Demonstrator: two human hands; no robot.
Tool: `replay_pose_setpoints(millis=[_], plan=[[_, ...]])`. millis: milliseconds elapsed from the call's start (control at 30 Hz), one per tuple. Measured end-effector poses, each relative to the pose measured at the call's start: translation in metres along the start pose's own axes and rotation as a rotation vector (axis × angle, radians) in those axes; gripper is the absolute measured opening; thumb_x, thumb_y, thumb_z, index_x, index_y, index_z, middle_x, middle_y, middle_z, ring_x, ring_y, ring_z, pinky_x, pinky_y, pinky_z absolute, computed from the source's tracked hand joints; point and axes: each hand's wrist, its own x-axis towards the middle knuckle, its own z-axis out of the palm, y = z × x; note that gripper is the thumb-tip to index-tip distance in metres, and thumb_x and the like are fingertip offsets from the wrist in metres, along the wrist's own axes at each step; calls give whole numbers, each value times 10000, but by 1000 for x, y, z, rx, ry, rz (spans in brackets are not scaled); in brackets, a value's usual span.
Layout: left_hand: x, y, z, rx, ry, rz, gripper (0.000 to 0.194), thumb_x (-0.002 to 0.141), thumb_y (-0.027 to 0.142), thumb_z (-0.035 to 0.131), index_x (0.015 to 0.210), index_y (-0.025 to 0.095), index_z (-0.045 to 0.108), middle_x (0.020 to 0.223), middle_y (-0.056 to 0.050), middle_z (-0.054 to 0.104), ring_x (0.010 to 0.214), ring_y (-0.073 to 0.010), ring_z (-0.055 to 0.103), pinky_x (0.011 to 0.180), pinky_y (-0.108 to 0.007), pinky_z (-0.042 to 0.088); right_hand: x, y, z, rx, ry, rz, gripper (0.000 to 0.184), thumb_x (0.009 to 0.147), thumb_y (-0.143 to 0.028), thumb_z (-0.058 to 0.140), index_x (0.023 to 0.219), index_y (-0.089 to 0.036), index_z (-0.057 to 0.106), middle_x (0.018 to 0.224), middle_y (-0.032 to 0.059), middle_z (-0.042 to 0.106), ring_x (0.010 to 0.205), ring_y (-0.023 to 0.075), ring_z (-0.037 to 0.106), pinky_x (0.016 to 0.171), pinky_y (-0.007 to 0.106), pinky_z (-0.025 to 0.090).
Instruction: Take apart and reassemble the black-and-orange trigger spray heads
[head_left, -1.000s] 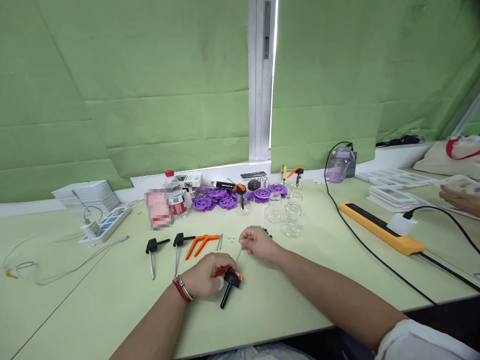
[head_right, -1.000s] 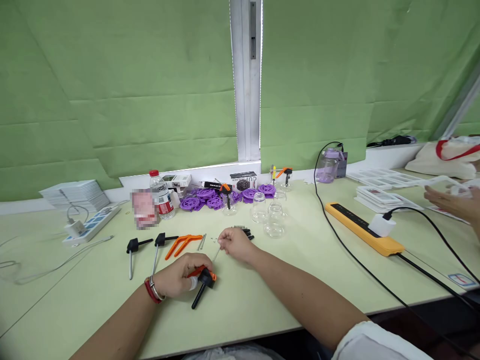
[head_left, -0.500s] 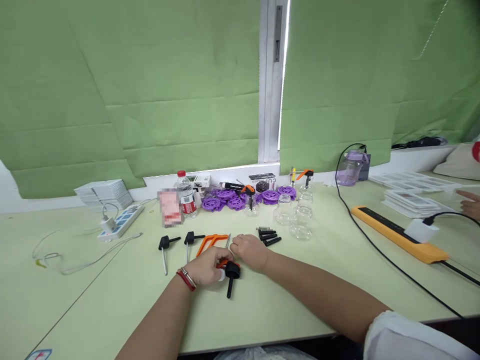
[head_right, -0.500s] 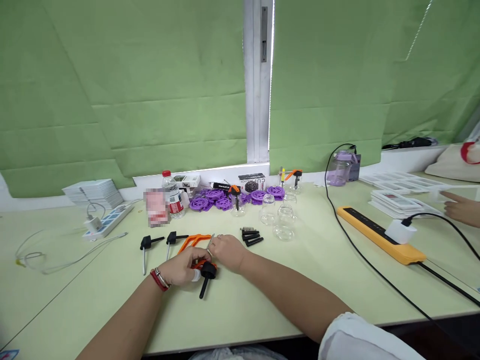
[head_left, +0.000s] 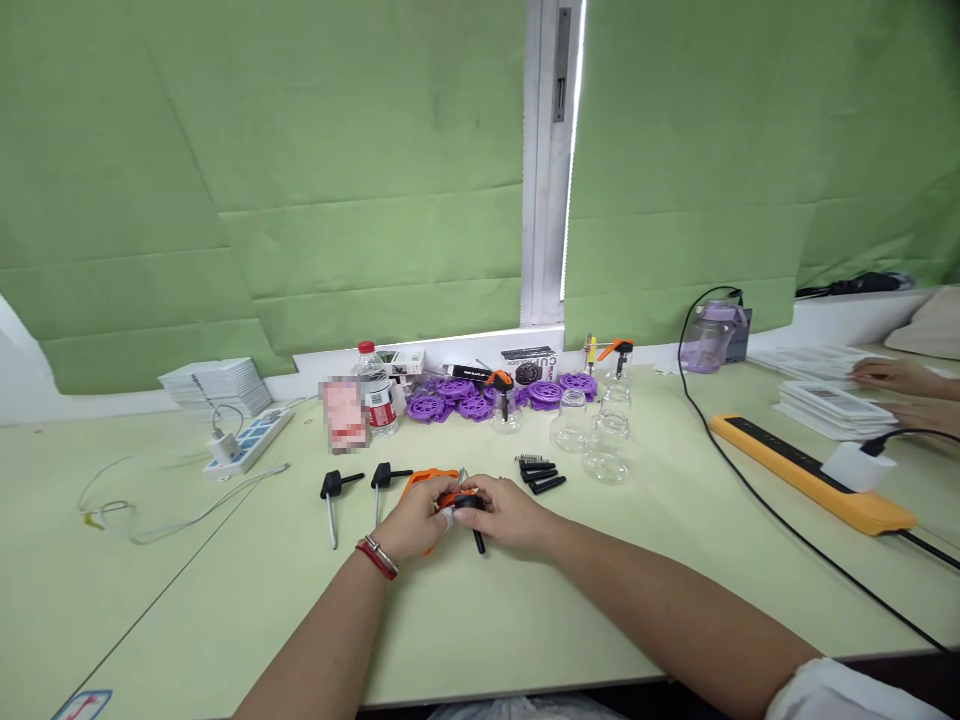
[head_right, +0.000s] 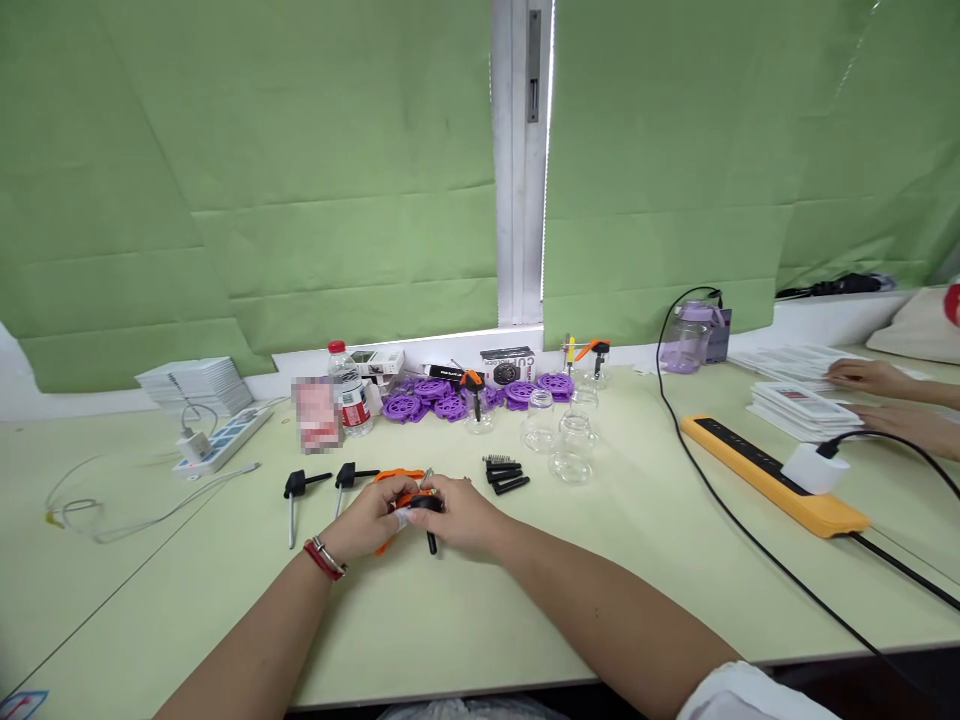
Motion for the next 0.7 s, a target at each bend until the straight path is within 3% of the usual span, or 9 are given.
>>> replay_pose_setpoints(millis=[133,267,333,467,700], plan=[[2,-5,-5,-31,76,10,225,771,238,461,938,168,595,807,-27,596,718,-152,530,666,-262,433,7,4,-1,124,118,117,290,751,-410,591,925,-177,589,734,8,608,603,127,540,537,226,393],[5,-26,-25,181,418,-181,245,794,278,460,956,170,608,946,-66,610,844,-190,559,770,-297,438,14,9,-19,185,337,173,285,766,-439,541,919,-200,556,656,-24,552,538,117,506,516,233,389],[6,-35,-34,337,527,-310,250,799,253,433,943,165,618,953,-80,605,867,-202,562,801,-309,429,15,12,-27,195,414,179,279,759,-438,542,916,-207,549,668,-25,551,559,122,510,532,239,397],[8,-38,-36,591,425,-452,263,810,233,386,854,151,633,910,-103,596,809,-211,580,729,-302,434,12,12,-31,202,425,166,298,743,-454,552,911,-208,555,699,-16,563,582,127,512,548,248,405],[11,-34,-24,761,245,-516,266,797,228,393,898,176,634,939,-113,645,812,-235,616,602,-275,418,10,6,-30,178,387,134,293,733,-454,568,900,-213,564,708,-21,566,560,111,494,553,248,407]])
